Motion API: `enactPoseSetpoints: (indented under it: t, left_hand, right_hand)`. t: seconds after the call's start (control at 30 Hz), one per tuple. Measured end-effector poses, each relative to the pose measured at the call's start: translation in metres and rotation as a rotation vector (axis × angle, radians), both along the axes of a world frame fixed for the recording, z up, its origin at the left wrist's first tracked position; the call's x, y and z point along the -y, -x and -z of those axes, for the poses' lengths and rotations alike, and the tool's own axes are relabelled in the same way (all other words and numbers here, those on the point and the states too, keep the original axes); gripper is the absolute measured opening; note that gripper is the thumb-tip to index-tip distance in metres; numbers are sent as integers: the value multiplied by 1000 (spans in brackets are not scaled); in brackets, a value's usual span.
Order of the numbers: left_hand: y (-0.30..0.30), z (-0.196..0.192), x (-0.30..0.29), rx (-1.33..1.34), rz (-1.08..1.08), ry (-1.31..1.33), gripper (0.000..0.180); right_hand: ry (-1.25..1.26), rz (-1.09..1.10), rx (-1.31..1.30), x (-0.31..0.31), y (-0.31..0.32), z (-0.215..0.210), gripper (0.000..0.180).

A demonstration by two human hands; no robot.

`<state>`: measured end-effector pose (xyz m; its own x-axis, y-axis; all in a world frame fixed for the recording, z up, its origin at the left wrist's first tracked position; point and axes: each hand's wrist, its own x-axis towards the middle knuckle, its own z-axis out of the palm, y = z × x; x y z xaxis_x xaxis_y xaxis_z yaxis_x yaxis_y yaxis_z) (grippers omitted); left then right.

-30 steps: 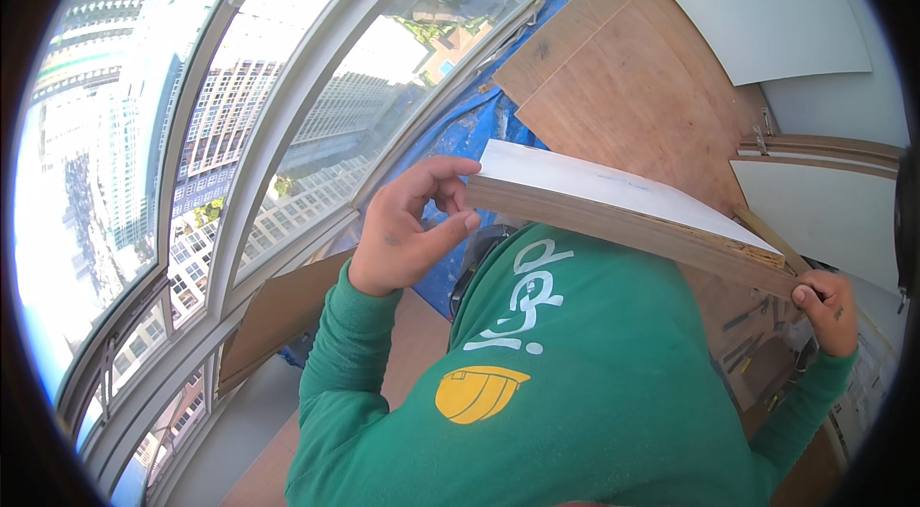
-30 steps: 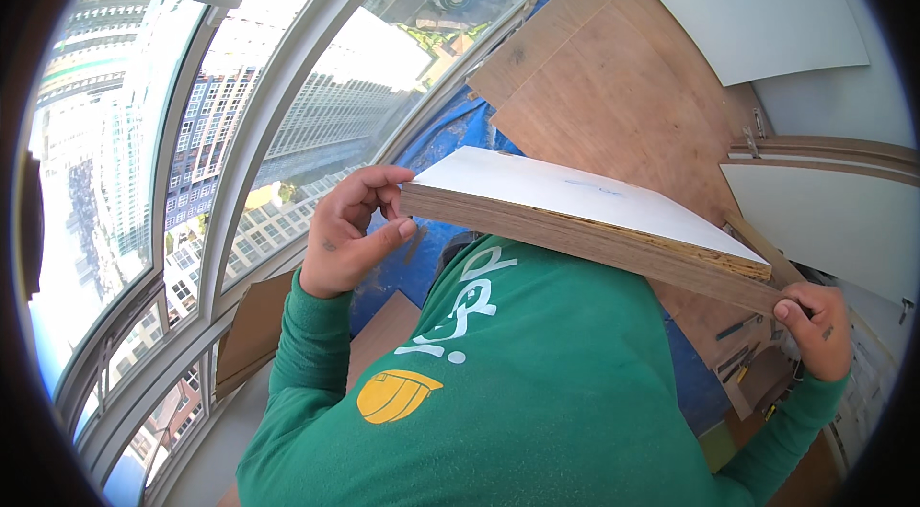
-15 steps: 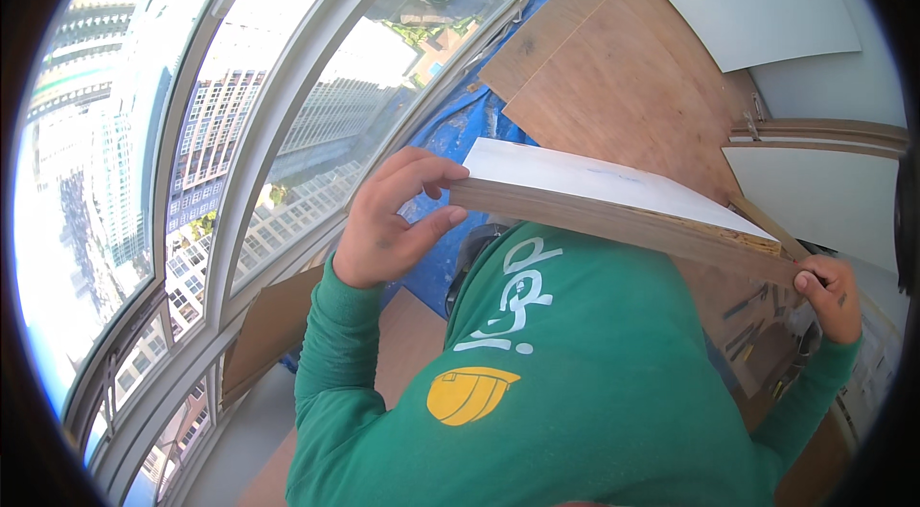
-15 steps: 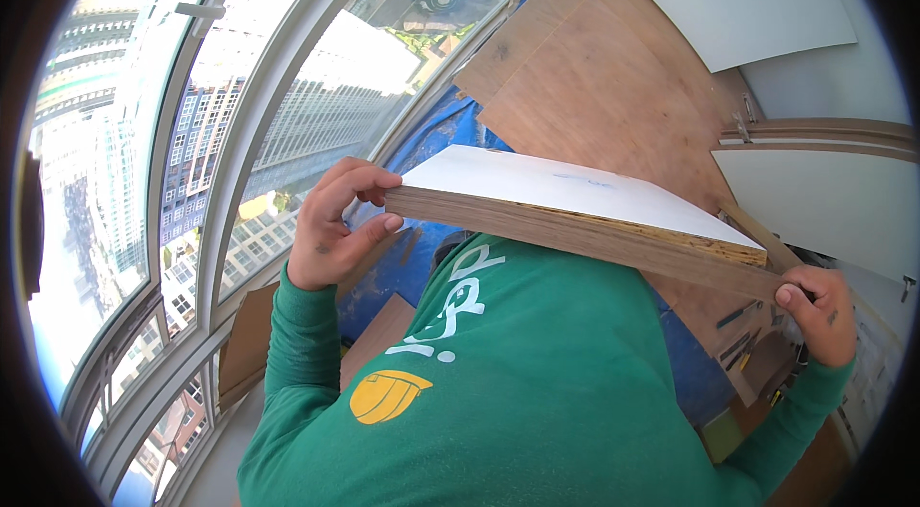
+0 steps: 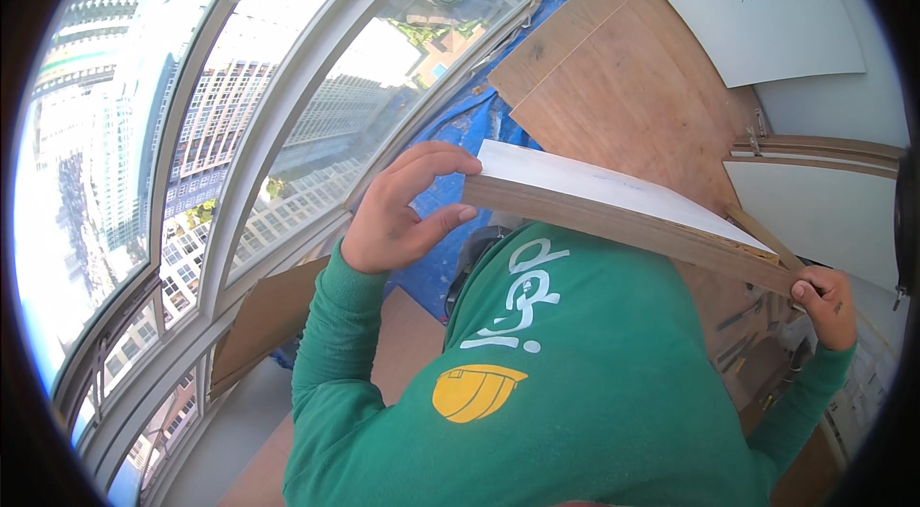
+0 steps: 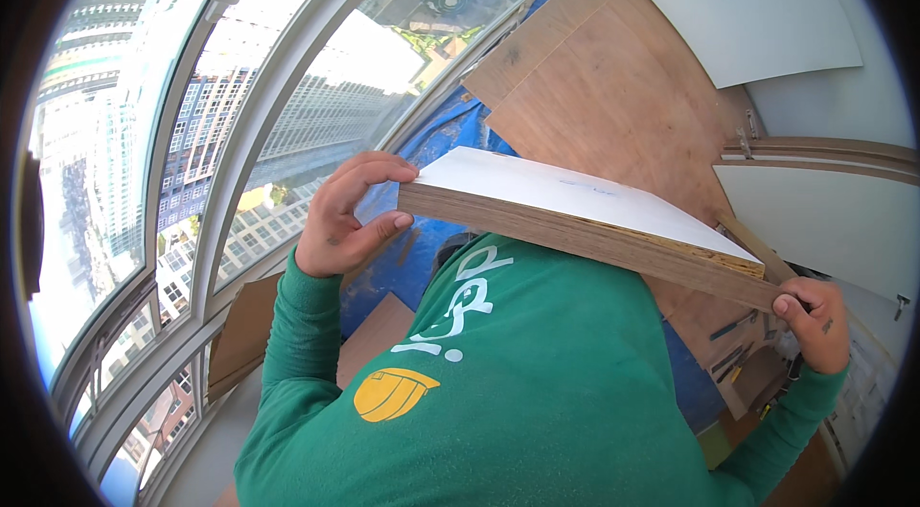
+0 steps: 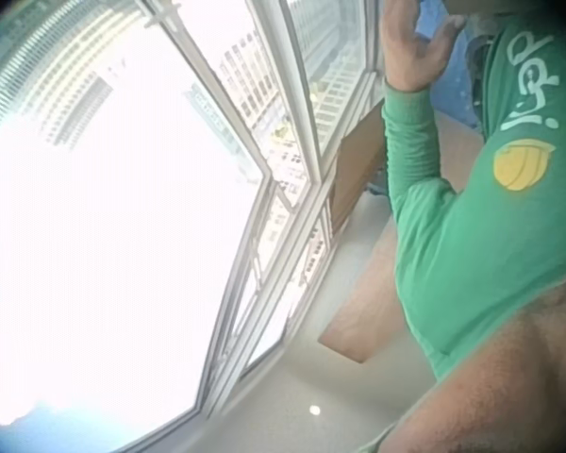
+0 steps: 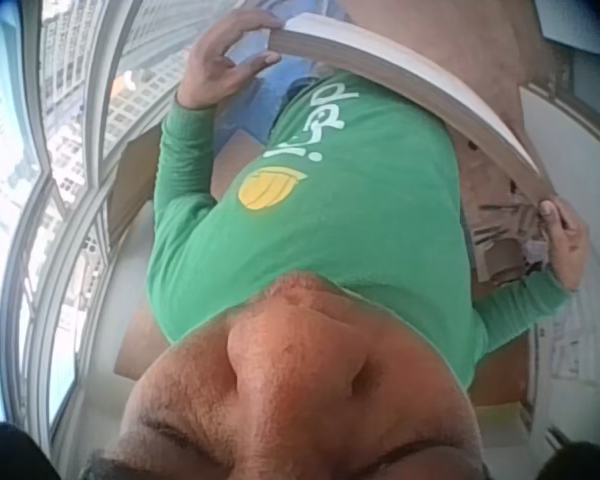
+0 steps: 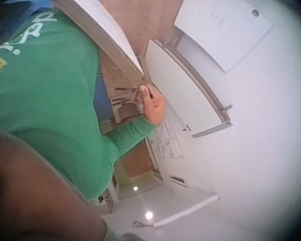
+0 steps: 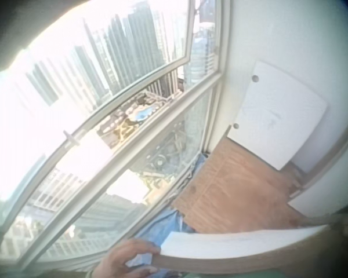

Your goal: The person assembles a cabinet door by attaching a curved wooden edge band to a white panel. They use a utility knife to trim the band, a hammer to tap it into place, and a screwdriver to secure it. The person repeatedly checks alignment and adjusts the band during the process.

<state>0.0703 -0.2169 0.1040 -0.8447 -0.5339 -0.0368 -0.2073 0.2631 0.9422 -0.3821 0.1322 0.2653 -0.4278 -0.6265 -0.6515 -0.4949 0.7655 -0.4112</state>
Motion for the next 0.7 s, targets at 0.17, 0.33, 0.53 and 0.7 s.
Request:
enactPoseSetpoints:
  t: [0.17,0.33,0.53,0.7]
  left_hand:
    - [0,2,3,-12,24,4,42]
    - [0,5,6,-18,37,-12,40]
    - [0,5,9,-20,63,3,41]
    - [0,6,10,-22,70,3,40]
  right_hand:
    - [2,-7,-13,-2,2,-2,49]
    - [15,6,0,-2,1,-1,48]
    - [11,24,17,1,-1,-2,47]
    - [14,34,22,1,-2,-2,49]
